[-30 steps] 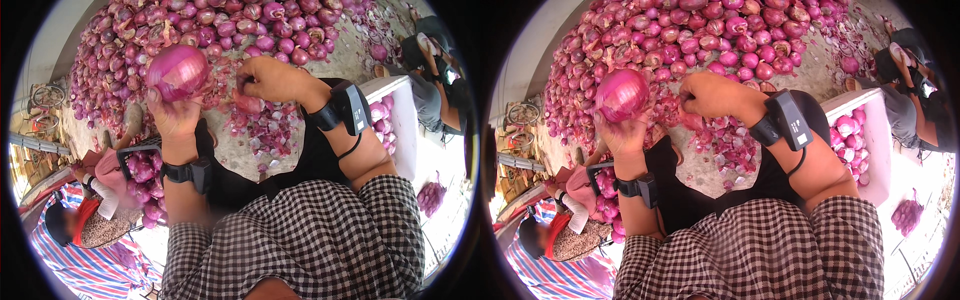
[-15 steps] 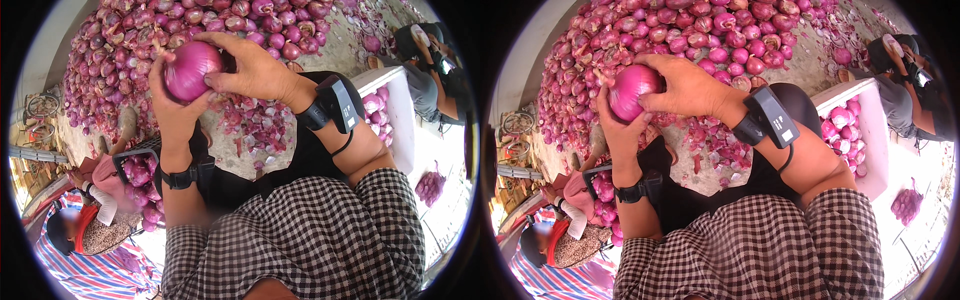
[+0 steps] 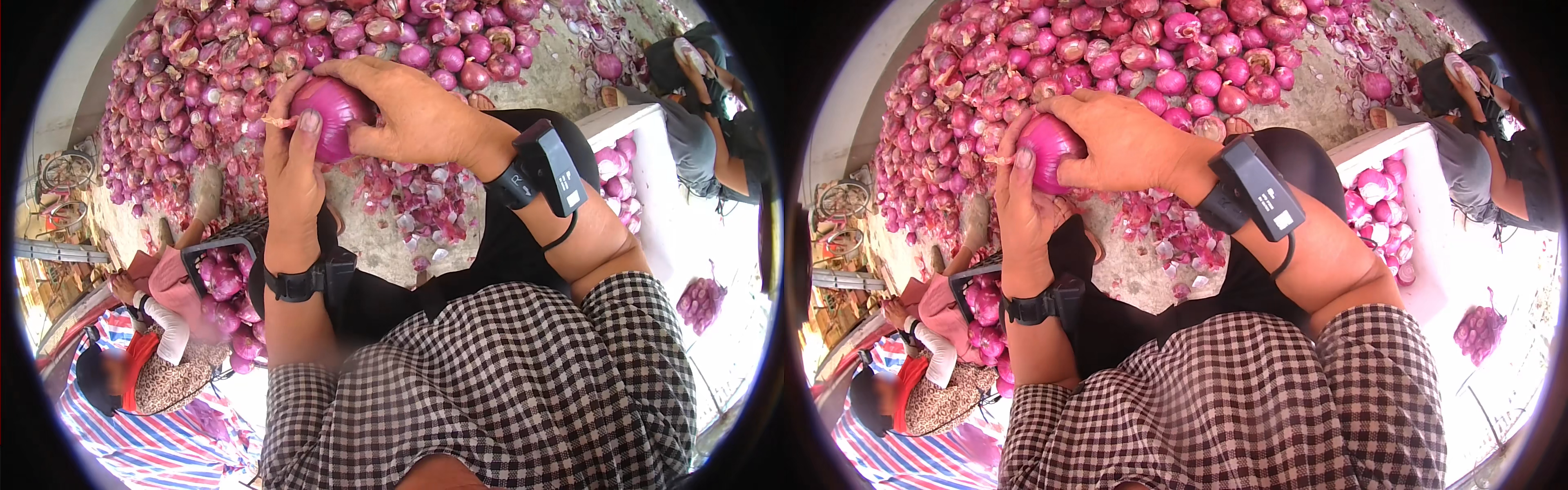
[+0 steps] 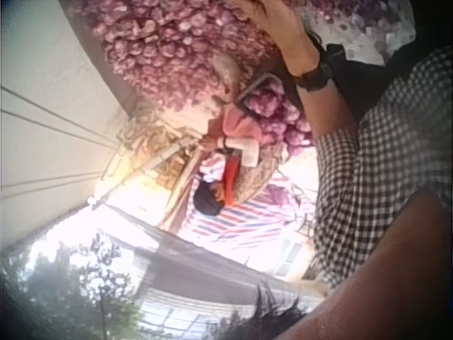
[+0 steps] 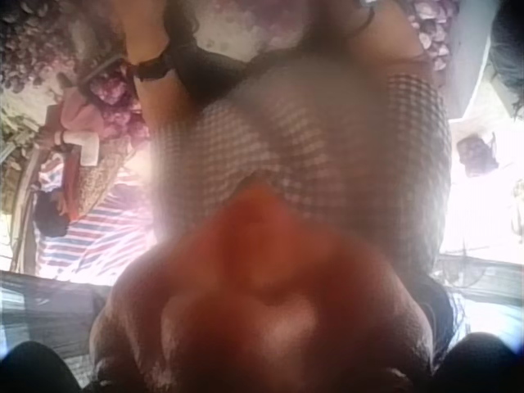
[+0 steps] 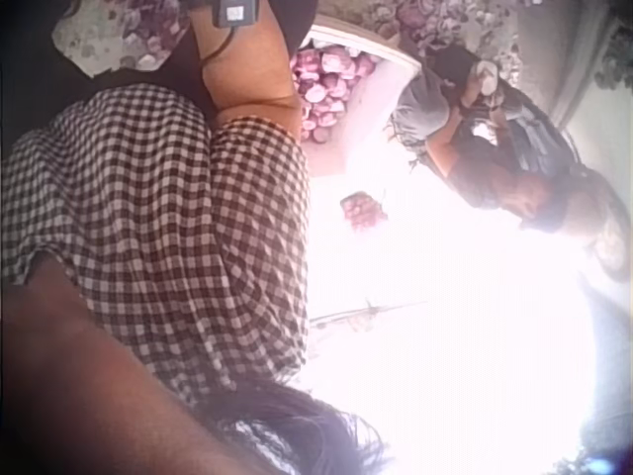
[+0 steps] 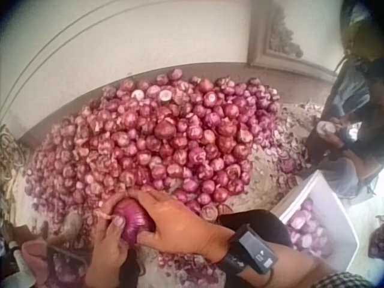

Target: Peeling a large red onion by hand while sitting near a pile of onions.

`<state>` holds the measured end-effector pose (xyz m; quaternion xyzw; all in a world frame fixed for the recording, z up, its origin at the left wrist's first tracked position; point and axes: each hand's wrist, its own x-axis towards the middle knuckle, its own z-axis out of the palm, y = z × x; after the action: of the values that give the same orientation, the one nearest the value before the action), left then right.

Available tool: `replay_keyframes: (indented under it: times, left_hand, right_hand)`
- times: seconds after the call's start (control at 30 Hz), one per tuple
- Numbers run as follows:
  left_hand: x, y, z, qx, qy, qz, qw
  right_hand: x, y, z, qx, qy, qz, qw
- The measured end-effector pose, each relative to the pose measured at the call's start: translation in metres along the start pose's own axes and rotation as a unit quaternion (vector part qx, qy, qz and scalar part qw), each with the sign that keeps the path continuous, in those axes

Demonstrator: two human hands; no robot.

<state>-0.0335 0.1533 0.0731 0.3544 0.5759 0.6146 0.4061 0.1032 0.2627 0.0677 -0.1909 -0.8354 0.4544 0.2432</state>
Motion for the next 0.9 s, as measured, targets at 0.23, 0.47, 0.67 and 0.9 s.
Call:
replay_keyframes:
  times: [0.23,0.47,0.67,0.9]
  left_hand:
    - [0.0,0.006,0.002,-0.055,0.038,-0.037,0.997]
    - [0.001,0.011,0.001,-0.063,0.088,-0.009,0.994]
    - [0.002,-0.003,-0.01,0.015,0.079,0.022,0.996]
    - [0.0,0.003,-0.004,0.051,0.095,0.008,0.994]
  right_hand:
    - [0.0,0.013,0.006,-0.014,0.03,-0.079,0.996]
    - [0.001,0.001,0.002,0.096,-0.002,-0.021,0.995]
    - [0.001,0.001,0.012,0.0,0.035,-0.052,0.998]
    - [0.002,0.002,0.008,0.017,-0.014,-0.045,0.999]
